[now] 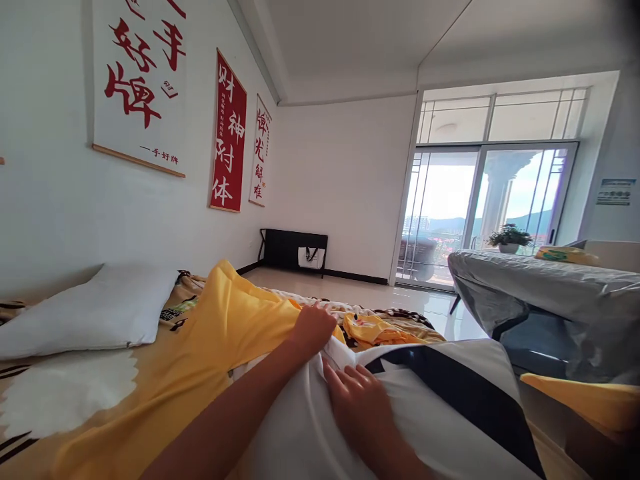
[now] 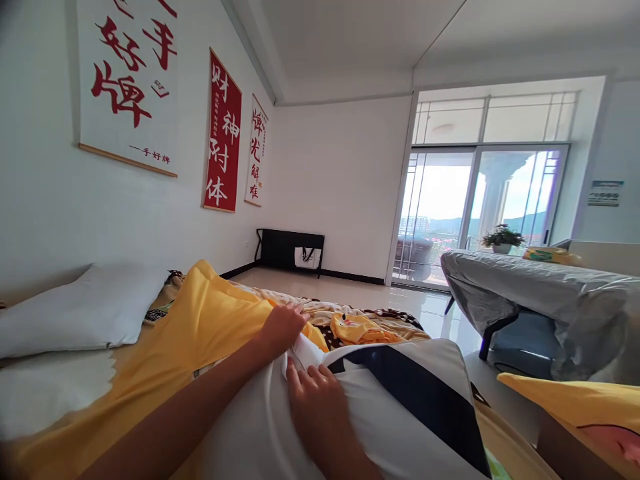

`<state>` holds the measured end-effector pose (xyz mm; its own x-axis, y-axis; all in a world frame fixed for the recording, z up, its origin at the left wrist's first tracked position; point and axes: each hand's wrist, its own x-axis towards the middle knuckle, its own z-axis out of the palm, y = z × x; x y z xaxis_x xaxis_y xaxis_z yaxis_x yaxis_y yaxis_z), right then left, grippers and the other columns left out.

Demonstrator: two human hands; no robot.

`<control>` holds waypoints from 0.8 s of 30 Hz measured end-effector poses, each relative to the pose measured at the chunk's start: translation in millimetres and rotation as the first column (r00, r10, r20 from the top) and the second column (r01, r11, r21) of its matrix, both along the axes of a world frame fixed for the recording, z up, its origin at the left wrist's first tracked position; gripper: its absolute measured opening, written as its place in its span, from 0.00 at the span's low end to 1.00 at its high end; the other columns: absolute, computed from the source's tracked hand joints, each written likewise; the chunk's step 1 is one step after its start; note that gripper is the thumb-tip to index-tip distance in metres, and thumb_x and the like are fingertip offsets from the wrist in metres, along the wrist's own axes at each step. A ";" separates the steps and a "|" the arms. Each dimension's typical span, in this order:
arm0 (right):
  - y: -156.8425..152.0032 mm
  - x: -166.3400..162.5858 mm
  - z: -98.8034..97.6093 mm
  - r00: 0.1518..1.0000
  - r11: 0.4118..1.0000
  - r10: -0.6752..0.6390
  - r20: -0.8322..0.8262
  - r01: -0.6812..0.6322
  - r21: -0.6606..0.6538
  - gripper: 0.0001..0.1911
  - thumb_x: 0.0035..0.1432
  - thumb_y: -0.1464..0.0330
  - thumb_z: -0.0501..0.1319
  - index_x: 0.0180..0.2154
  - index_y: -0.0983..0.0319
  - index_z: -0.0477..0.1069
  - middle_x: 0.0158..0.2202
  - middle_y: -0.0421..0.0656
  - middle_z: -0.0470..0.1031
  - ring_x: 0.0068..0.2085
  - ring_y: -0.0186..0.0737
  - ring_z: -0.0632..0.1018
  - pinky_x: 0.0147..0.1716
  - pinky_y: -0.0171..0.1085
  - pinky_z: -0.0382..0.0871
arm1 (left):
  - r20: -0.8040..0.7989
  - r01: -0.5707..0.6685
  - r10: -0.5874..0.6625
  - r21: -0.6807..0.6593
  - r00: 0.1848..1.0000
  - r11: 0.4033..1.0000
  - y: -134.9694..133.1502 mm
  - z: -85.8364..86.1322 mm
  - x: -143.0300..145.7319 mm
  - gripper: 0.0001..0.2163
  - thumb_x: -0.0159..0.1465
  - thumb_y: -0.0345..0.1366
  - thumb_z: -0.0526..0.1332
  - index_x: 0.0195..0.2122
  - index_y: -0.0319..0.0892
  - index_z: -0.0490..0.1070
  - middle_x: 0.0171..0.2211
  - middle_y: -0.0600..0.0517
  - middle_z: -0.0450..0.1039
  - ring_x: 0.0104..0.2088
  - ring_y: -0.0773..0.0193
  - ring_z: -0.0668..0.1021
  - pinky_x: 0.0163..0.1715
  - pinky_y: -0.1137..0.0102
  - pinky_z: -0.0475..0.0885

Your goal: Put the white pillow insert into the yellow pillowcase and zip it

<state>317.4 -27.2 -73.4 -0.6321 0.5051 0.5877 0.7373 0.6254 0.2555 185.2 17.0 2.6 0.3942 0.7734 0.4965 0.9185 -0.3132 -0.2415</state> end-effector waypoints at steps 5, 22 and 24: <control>3.5 -0.7 -7.3 0.999 0.999 0.038 0.012 -0.038 0.022 0.13 0.54 0.79 0.55 0.37 0.60 0.73 0.30 0.43 0.78 0.33 0.41 0.76 0.36 0.39 0.61 | -0.054 0.113 -0.113 -0.001 0.992 0.994 -12.6 -6.3 18.1 0.12 0.64 0.28 0.49 0.42 0.37 0.71 0.38 0.41 0.73 0.39 0.53 0.75 0.34 0.64 0.68; 20.6 21.2 11.4 0.997 0.971 0.030 -0.077 -0.047 -0.235 0.13 0.62 0.69 0.52 0.40 0.56 0.75 0.38 0.43 0.77 0.41 0.41 0.75 0.45 0.40 0.62 | 0.218 0.040 -0.003 -0.165 0.976 0.985 -19.6 -39.2 6.5 0.10 0.61 0.30 0.52 0.43 0.43 0.64 0.34 0.48 0.77 0.34 0.57 0.78 0.30 0.69 0.68; 22.8 35.5 33.4 0.992 0.949 0.057 -0.114 -0.089 -0.303 0.14 0.61 0.66 0.52 0.44 0.53 0.74 0.40 0.42 0.75 0.42 0.40 0.74 0.44 0.39 0.64 | 0.248 0.046 -0.004 -0.164 0.969 0.985 -21.6 -38.0 5.6 0.09 0.62 0.31 0.52 0.43 0.43 0.64 0.34 0.49 0.77 0.34 0.58 0.78 0.29 0.70 0.67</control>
<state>352.9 -4.4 -40.0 -0.6186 0.6257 0.4753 0.6987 0.7147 -0.0316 190.7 -4.5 -35.4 0.2969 0.8452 0.4445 0.9342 -0.3536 0.0484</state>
